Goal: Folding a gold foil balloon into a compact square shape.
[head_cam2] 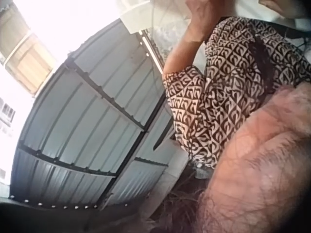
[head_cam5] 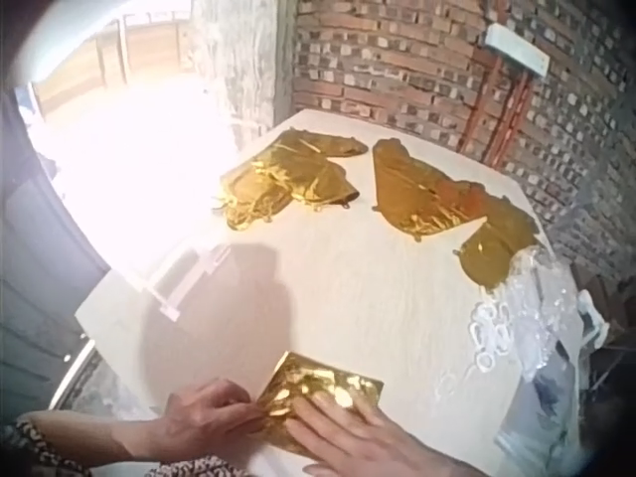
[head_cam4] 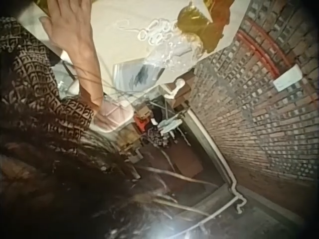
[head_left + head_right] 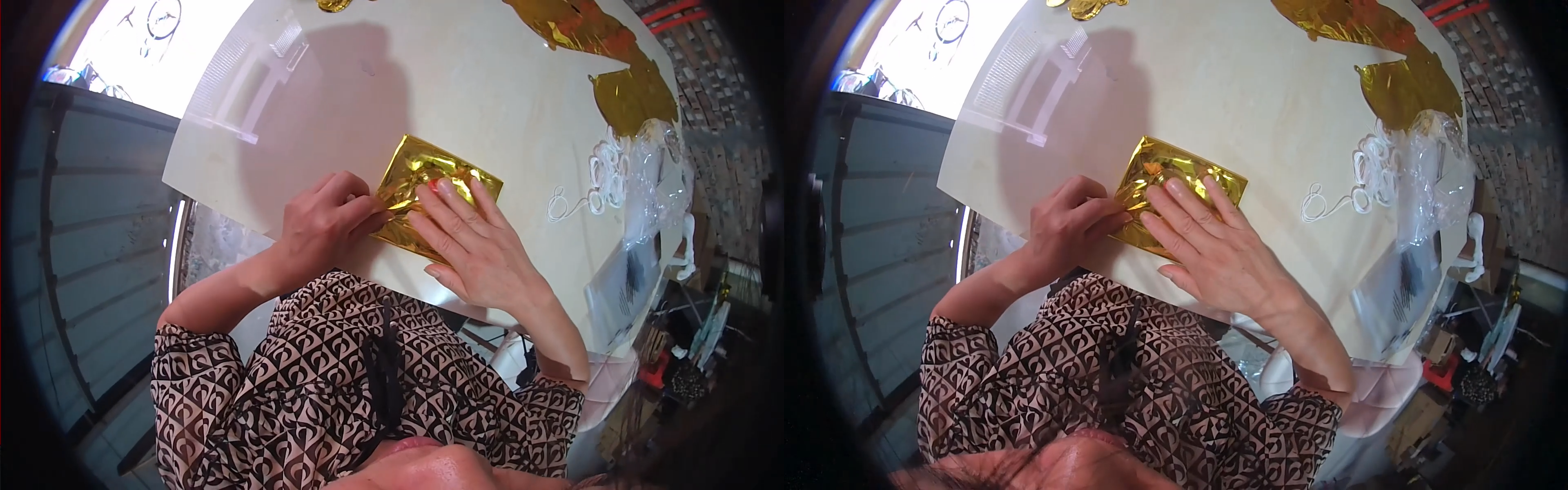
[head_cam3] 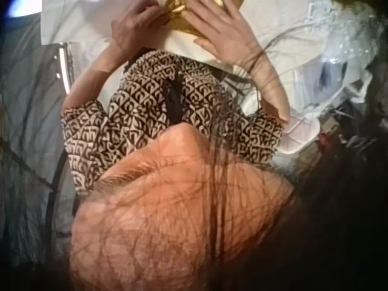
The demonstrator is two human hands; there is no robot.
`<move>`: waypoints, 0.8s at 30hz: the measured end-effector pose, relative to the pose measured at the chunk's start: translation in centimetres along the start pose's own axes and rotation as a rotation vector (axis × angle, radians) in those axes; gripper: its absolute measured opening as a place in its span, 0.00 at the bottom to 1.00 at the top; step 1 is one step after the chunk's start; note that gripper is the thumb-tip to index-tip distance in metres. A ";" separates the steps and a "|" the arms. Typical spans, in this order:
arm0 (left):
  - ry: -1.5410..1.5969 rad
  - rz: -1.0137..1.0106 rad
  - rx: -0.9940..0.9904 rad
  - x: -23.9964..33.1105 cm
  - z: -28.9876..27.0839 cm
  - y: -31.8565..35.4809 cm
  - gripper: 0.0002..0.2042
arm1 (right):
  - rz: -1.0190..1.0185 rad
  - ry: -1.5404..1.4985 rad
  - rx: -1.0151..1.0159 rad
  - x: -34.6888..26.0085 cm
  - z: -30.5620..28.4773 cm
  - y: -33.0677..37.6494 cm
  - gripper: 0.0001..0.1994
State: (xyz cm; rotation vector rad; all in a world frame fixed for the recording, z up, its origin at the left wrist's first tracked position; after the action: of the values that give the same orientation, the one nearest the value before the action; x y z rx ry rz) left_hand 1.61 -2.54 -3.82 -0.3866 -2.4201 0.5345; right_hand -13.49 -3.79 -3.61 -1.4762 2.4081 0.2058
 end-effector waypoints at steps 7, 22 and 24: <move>0.065 -0.135 0.028 -0.7 -0.3 0.0 0.07 | -0.050 0.057 -0.089 0.1 1.5 -0.9 0.35; -0.028 -0.158 0.019 0.5 -1.3 1.8 0.11 | -0.008 -0.023 -0.091 0.6 1.9 -0.7 0.35; -0.070 -0.131 0.015 0.9 -1.4 1.7 0.11 | -0.016 -0.024 -0.080 0.4 1.8 -0.9 0.35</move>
State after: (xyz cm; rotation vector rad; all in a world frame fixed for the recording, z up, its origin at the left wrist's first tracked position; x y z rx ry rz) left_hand 2.08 -0.29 -3.16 -0.2043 -2.4863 0.5153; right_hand -12.51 -4.05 -5.42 -1.5179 2.3938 0.3177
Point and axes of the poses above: each hand's wrist, its own y-axis away from the middle knuckle, its own z-axis out of the palm, x = y × z, the point moved 9 cm from there along -y, towards the middle knuckle, and after that the axes turned 6 degrees about x, right-handed, at the moved point
